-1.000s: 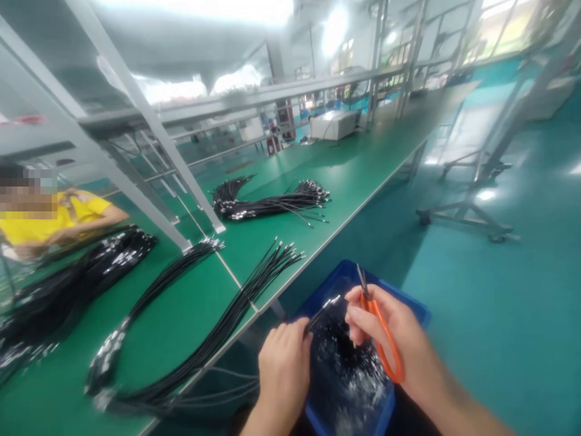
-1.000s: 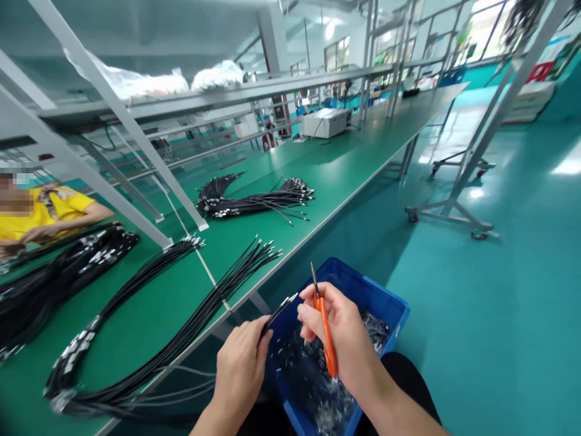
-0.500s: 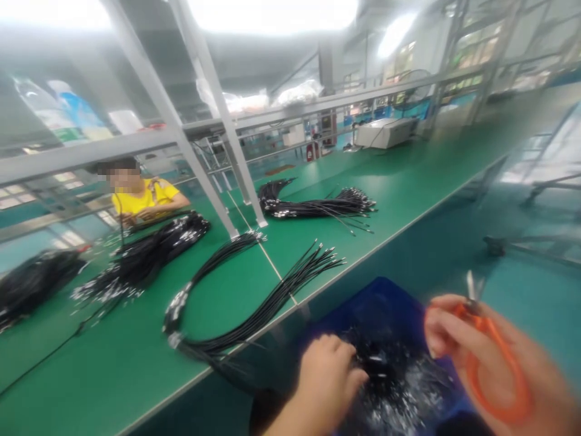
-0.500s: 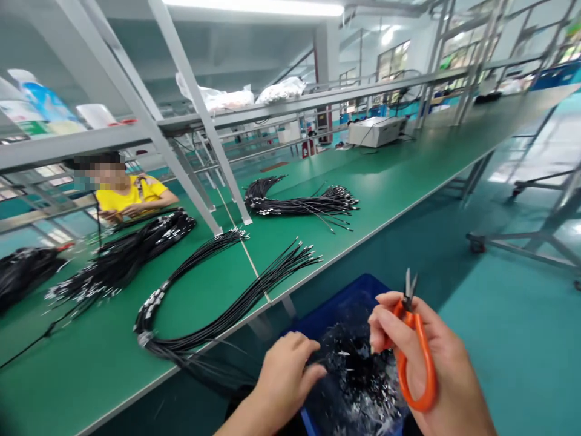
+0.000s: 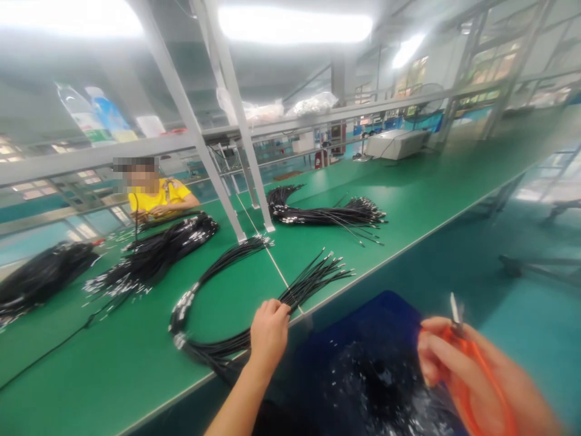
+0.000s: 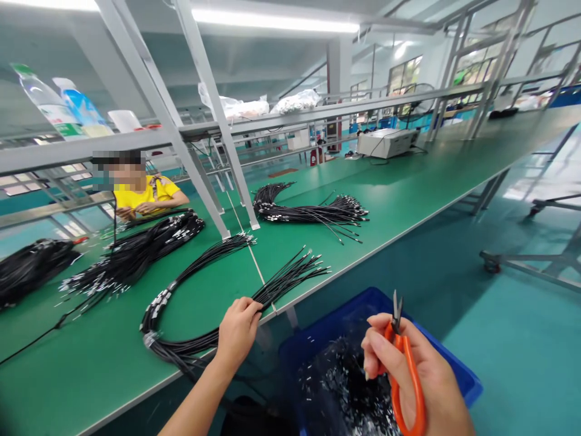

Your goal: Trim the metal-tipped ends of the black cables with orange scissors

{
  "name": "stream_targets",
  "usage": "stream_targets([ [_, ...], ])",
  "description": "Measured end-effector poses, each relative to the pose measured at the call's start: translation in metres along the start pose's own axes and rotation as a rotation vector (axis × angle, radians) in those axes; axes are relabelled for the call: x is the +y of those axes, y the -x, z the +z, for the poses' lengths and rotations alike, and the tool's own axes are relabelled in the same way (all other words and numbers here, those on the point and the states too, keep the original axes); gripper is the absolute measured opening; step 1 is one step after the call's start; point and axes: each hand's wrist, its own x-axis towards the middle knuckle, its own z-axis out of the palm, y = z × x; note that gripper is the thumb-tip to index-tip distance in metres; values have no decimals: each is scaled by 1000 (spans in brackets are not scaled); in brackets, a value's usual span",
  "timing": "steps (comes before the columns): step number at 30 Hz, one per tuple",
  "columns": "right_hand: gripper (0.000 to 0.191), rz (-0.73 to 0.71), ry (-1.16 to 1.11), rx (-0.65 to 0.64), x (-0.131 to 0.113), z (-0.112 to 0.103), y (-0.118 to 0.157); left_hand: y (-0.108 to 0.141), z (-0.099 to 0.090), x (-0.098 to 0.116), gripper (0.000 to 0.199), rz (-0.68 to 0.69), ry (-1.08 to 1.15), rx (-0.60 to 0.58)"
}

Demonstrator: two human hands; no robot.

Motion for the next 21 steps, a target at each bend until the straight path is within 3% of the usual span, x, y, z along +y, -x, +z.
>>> stream_targets([
  [5, 42, -7, 7, -78, 11, -3, -5, -3, -3, -5, 13, 22, 39, -47],
  [11, 40, -5, 20, -186, 24, -11, -11, -35, -5, -10, 19, -207, -7, -105],
  [14, 40, 2, 13, -213, 22, -7, -10, -47, -3, -13, 20, -258, -7, -164],
  [21, 34, 4, 61, -188, 22, -6, -5, -32, -10, -3, 18, -193, -21, -5],
])
